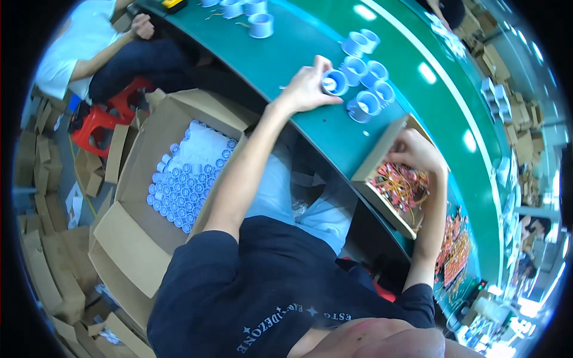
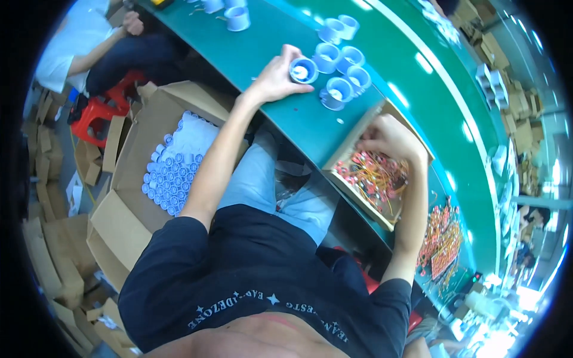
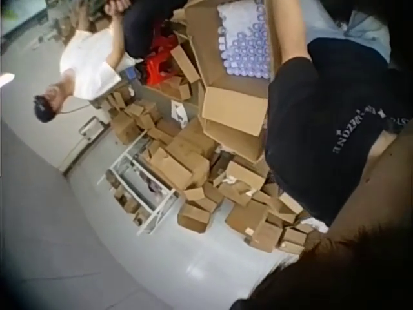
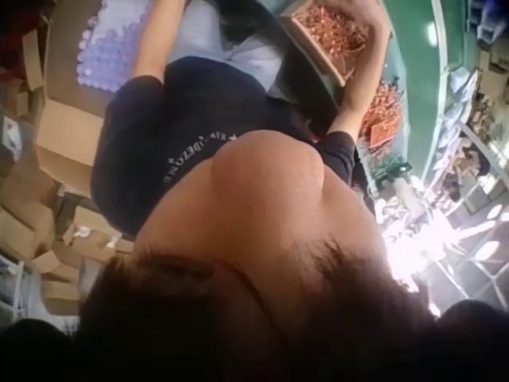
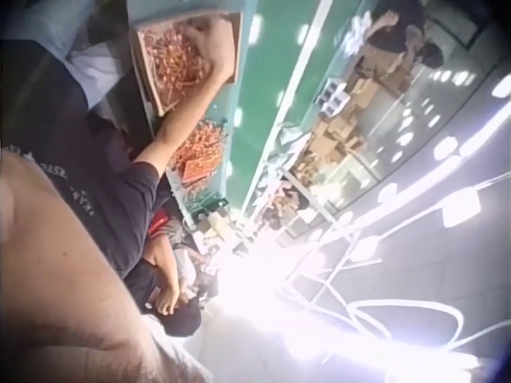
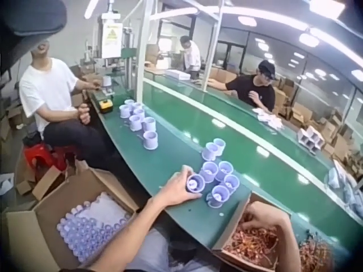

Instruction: Sorting and placing small colorful components into plastic cups on an assembly line.

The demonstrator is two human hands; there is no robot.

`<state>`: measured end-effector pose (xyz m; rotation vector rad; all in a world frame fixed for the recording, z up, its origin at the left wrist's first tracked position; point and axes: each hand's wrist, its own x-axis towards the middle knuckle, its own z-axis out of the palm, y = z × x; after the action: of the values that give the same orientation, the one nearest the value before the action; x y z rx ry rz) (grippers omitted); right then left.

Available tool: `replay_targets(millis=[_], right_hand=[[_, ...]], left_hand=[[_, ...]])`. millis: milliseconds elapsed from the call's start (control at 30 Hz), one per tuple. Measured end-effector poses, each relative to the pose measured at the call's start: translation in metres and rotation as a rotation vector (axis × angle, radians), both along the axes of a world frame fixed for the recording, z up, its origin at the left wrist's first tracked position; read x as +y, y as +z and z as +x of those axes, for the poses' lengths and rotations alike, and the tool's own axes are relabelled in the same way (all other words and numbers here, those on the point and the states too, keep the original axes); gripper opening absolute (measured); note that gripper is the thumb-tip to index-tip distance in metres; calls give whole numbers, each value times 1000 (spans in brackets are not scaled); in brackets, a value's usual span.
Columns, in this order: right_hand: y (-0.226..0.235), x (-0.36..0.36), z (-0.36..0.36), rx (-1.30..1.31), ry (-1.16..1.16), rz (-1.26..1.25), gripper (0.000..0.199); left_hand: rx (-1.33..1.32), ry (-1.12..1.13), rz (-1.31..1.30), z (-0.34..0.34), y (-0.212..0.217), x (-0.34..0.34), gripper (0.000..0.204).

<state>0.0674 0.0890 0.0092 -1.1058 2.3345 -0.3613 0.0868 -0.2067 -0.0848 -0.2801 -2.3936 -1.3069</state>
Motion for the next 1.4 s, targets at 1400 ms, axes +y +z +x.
replay_targets(millis=[1400], right_hand=[[-8,-52,52,191,-371,-771,25]], left_hand=[[58,-33,163,-2,1,-2,67]])
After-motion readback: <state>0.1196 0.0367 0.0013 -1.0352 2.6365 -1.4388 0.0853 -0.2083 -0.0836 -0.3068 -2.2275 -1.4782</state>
